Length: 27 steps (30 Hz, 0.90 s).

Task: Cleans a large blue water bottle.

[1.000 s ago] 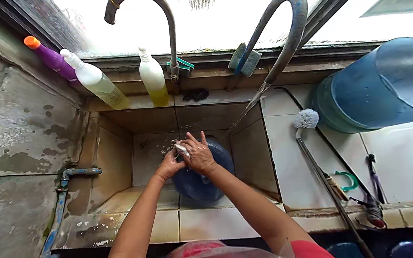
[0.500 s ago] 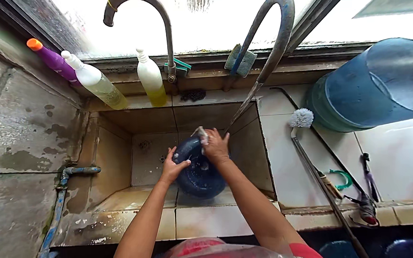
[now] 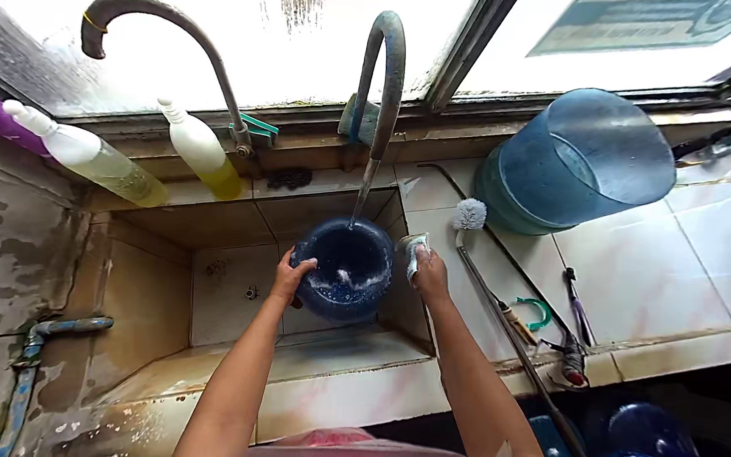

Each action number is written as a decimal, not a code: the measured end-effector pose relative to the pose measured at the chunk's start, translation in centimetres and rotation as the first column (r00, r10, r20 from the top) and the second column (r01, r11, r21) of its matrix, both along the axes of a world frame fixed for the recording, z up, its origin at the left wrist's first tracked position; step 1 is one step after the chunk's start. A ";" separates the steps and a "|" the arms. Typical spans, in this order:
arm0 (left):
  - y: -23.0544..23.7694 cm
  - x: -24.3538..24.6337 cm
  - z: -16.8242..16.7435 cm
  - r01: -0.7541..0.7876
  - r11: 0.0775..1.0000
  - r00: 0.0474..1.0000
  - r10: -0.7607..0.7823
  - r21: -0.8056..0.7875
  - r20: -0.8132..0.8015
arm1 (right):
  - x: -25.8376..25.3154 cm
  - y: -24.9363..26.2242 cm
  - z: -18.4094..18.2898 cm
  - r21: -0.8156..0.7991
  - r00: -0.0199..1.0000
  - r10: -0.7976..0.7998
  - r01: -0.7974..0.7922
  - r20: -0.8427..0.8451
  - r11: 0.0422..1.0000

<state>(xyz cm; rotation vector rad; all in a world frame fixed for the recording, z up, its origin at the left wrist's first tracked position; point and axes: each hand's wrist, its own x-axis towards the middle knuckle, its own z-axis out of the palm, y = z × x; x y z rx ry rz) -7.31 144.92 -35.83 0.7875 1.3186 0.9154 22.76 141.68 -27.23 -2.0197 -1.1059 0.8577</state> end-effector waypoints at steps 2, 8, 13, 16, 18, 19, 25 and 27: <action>0.2 -0.1 -0.4 -0.044 0.999 0.999 0.044 -0.023 0.021 | 2.5 -1.1 0.7 -0.051 0.937 0.118 -0.107 0.330 0.993; 0.1 -0.9 -1.8 -0.130 0.990 0.987 0.134 -0.056 0.087 | 3.2 -2.4 -0.7 -0.056 0.856 0.294 -0.300 0.424 0.952; -0.6 -0.4 -1.4 -0.111 0.972 0.955 0.162 -0.208 0.248 | -3.1 0.9 -4.5 -0.010 0.943 0.251 -0.259 -0.219 0.966; -2.0 -0.6 -0.1 -0.145 0.981 0.949 0.175 -0.129 0.264 | -5.4 1.9 -5.4 0.035 0.933 0.181 -0.179 -0.311 0.983; -2.6 -2.1 2.7 -0.148 0.986 0.945 0.164 -0.077 0.283 | -6.5 1.2 -2.5 0.103 0.927 0.236 -0.215 -0.290 0.971; -2.8 -3.5 4.7 -0.117 0.991 0.948 0.130 -0.062 0.289 | -7.1 0.3 -0.4 0.170 0.916 0.304 -0.266 -0.261 0.949; -2.4 -14.4 19.5 0.077 0.950 0.917 -0.187 0.303 0.354 | -4.0 -0.8 0.9 0.581 0.812 0.424 -0.132 -0.401 0.803; -2.2 -15.3 23.6 0.112 0.927 0.907 -0.242 0.358 0.344 | -4.2 1.2 -1.4 0.277 0.655 0.168 0.066 -0.737 0.959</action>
